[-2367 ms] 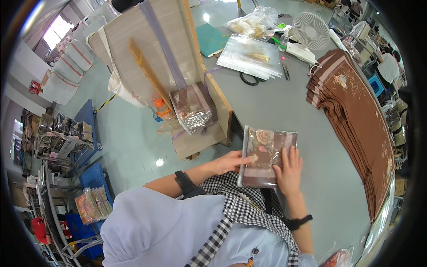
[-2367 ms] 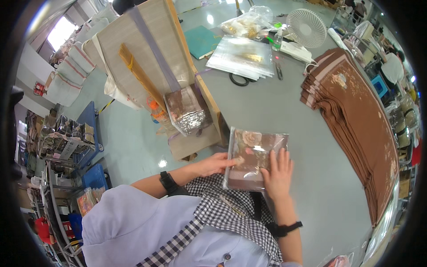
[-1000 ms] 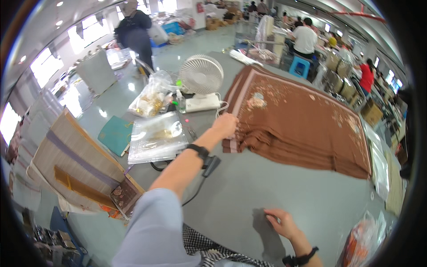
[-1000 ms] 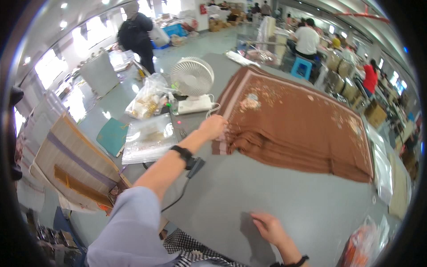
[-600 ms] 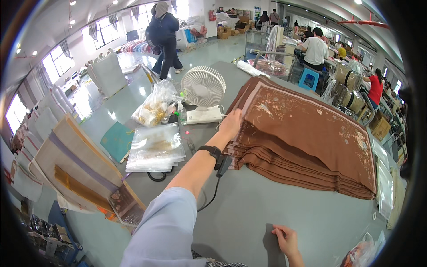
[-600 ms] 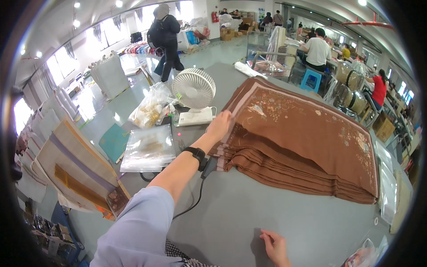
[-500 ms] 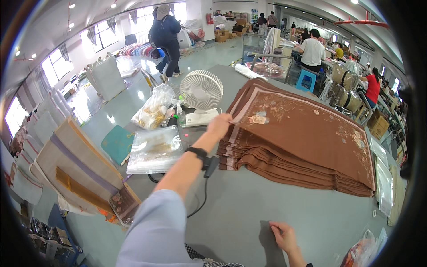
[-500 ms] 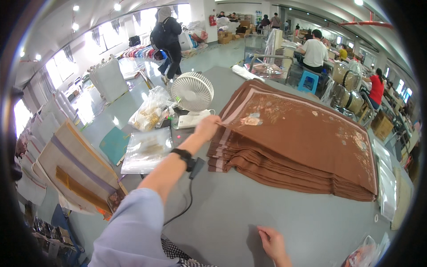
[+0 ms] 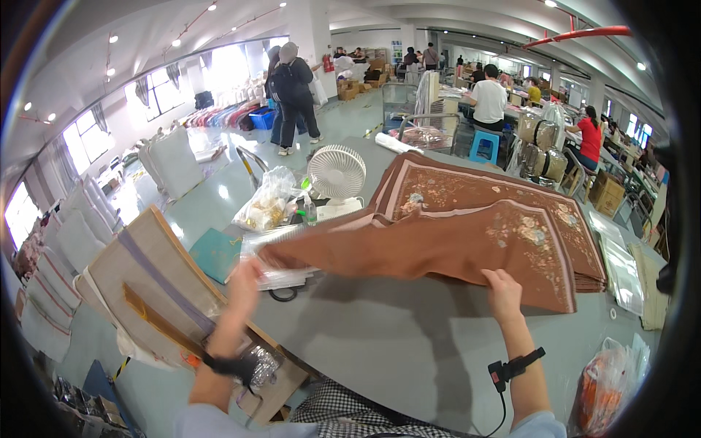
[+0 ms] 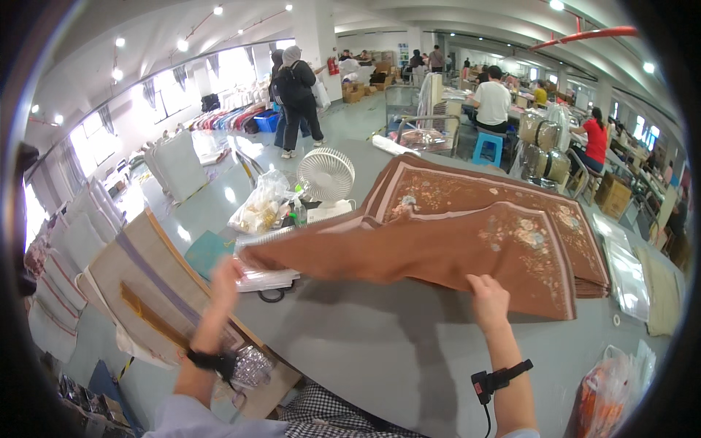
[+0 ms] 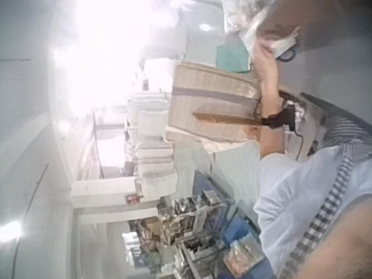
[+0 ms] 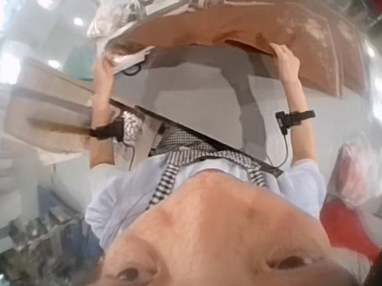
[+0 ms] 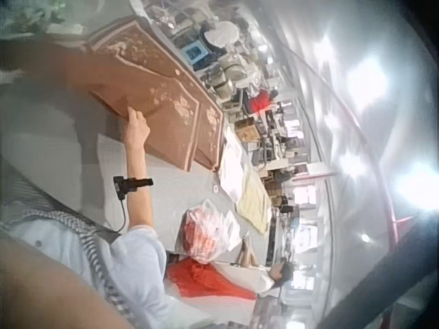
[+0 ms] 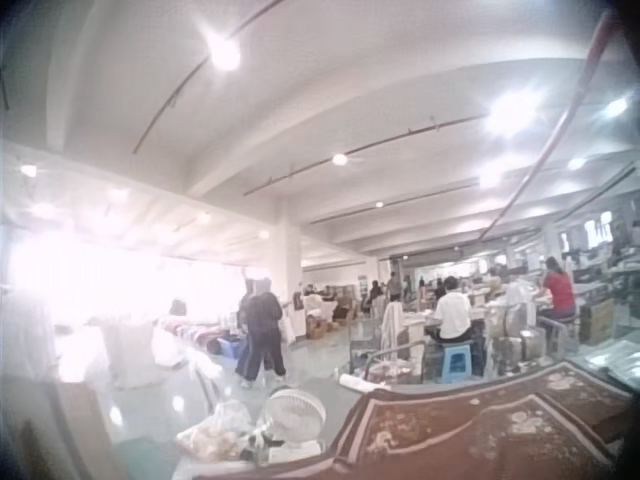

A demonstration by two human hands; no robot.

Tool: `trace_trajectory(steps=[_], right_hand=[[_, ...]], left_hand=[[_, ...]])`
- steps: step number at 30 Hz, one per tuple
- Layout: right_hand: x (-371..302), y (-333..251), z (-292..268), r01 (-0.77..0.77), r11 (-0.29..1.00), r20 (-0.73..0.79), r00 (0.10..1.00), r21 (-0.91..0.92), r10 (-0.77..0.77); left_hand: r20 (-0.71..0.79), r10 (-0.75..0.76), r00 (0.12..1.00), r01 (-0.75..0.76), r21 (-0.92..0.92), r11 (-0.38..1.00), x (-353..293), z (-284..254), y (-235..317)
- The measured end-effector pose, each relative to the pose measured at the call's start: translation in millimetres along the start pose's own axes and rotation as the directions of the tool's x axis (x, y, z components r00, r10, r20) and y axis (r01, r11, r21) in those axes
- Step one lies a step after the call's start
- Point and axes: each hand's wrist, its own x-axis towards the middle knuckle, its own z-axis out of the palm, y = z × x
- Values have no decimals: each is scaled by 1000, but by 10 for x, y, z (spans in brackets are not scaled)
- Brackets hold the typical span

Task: The person repeatedly folds brown floral-patterned cloths on a table, places each folded piece into a clear plastic bag, and sets the packaged item aside. The process is repeated for multiple cloths in a consistent sequence.

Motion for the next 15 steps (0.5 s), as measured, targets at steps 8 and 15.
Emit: trace_trajectory(steps=[8,15], right_hand=[[778,-1720,-288,-128,559,182,982,819,-42],[1176,-537,-1690,-105,309,-37,906,945,421]], left_hand=[[698,360,619,404,-676,616,-1530,2584,801],[847,265,460,418,-470,777,-1899,2019,681]])
